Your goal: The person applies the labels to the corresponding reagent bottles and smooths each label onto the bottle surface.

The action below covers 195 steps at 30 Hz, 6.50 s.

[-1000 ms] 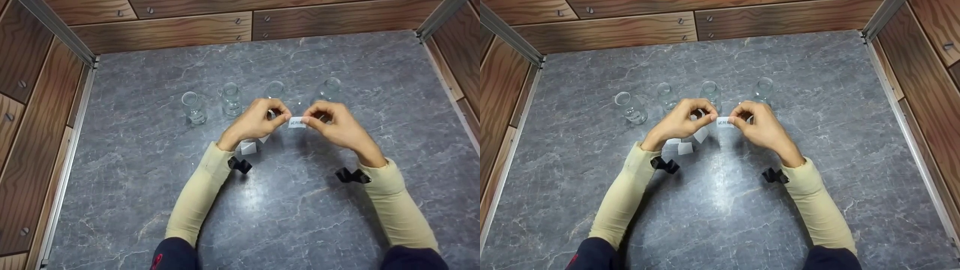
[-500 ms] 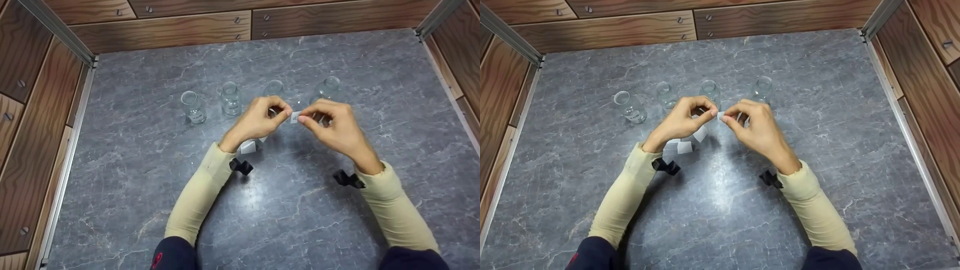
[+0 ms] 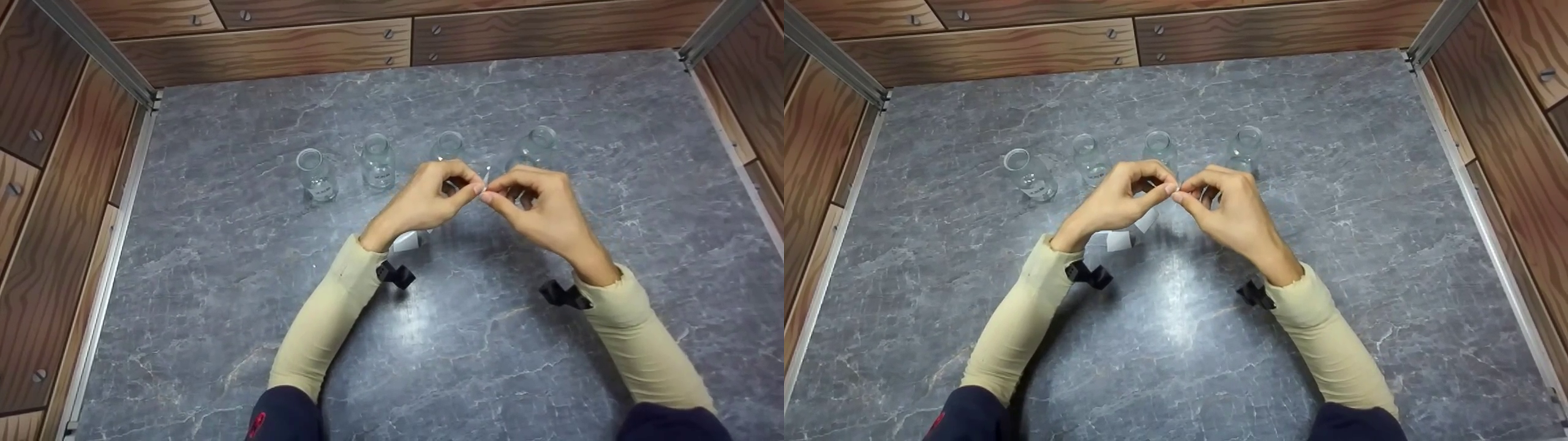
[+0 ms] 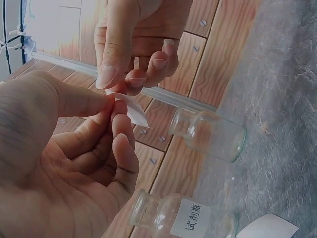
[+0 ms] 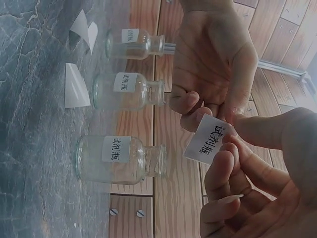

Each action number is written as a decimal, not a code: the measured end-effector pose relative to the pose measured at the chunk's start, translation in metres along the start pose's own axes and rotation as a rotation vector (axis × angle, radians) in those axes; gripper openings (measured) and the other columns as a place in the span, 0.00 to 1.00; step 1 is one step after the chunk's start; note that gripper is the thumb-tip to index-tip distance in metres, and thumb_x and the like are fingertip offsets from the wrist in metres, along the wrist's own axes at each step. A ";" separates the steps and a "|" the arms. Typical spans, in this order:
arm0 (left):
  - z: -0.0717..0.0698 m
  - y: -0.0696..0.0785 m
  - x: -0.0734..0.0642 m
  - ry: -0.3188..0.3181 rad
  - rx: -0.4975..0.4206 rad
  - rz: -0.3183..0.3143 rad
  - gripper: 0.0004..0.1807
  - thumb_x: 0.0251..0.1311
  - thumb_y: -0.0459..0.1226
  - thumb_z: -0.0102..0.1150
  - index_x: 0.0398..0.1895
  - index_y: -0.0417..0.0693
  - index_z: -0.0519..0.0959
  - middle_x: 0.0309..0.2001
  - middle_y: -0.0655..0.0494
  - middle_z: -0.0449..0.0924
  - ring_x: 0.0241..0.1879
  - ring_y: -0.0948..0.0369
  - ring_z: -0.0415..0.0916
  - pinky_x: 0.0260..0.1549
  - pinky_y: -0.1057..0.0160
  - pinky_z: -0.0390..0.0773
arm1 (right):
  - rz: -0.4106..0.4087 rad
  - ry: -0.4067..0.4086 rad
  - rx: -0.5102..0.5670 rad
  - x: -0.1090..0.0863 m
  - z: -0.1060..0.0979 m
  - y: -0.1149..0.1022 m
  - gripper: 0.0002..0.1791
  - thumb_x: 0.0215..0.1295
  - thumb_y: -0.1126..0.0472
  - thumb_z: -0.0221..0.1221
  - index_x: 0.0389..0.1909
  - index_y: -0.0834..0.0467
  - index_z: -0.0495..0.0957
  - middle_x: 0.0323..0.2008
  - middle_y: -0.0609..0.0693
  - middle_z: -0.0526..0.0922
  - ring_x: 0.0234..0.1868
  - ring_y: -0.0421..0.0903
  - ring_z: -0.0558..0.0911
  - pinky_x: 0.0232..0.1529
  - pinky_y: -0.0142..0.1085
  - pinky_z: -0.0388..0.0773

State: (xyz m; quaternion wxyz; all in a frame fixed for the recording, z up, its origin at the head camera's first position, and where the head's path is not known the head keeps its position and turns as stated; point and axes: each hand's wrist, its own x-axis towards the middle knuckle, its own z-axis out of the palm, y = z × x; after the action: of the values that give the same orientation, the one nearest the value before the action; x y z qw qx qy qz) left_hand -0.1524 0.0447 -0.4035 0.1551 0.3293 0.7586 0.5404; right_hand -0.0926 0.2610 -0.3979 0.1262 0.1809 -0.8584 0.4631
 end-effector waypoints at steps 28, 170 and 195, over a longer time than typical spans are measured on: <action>-0.006 0.000 -0.002 0.052 -0.043 0.021 0.08 0.76 0.34 0.61 0.48 0.39 0.86 0.43 0.47 0.87 0.40 0.59 0.83 0.46 0.63 0.86 | 0.168 -0.019 0.128 0.003 -0.011 -0.001 0.04 0.68 0.72 0.67 0.35 0.64 0.89 0.28 0.46 0.86 0.22 0.40 0.77 0.23 0.28 0.74; 0.045 -0.001 -0.004 0.511 0.786 0.320 0.03 0.67 0.38 0.70 0.35 0.49 0.89 0.42 0.59 0.88 0.31 0.65 0.81 0.23 0.72 0.78 | 0.301 0.060 0.336 0.007 -0.007 0.013 0.09 0.72 0.69 0.66 0.33 0.73 0.83 0.23 0.48 0.79 0.20 0.41 0.73 0.20 0.29 0.69; 0.023 -0.003 0.001 0.471 0.256 0.249 0.05 0.67 0.36 0.71 0.38 0.45 0.92 0.40 0.54 0.89 0.26 0.64 0.77 0.27 0.67 0.79 | 0.297 0.083 0.265 0.010 -0.016 0.019 0.09 0.70 0.67 0.69 0.45 0.70 0.86 0.30 0.45 0.85 0.23 0.36 0.77 0.22 0.27 0.72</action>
State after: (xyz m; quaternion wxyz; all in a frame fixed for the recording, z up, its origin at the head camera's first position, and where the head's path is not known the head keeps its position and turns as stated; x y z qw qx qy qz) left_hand -0.1408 0.0613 -0.4141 -0.1353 0.3025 0.7894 0.5168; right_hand -0.1092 0.2824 -0.3999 0.0670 0.0482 -0.8012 0.5927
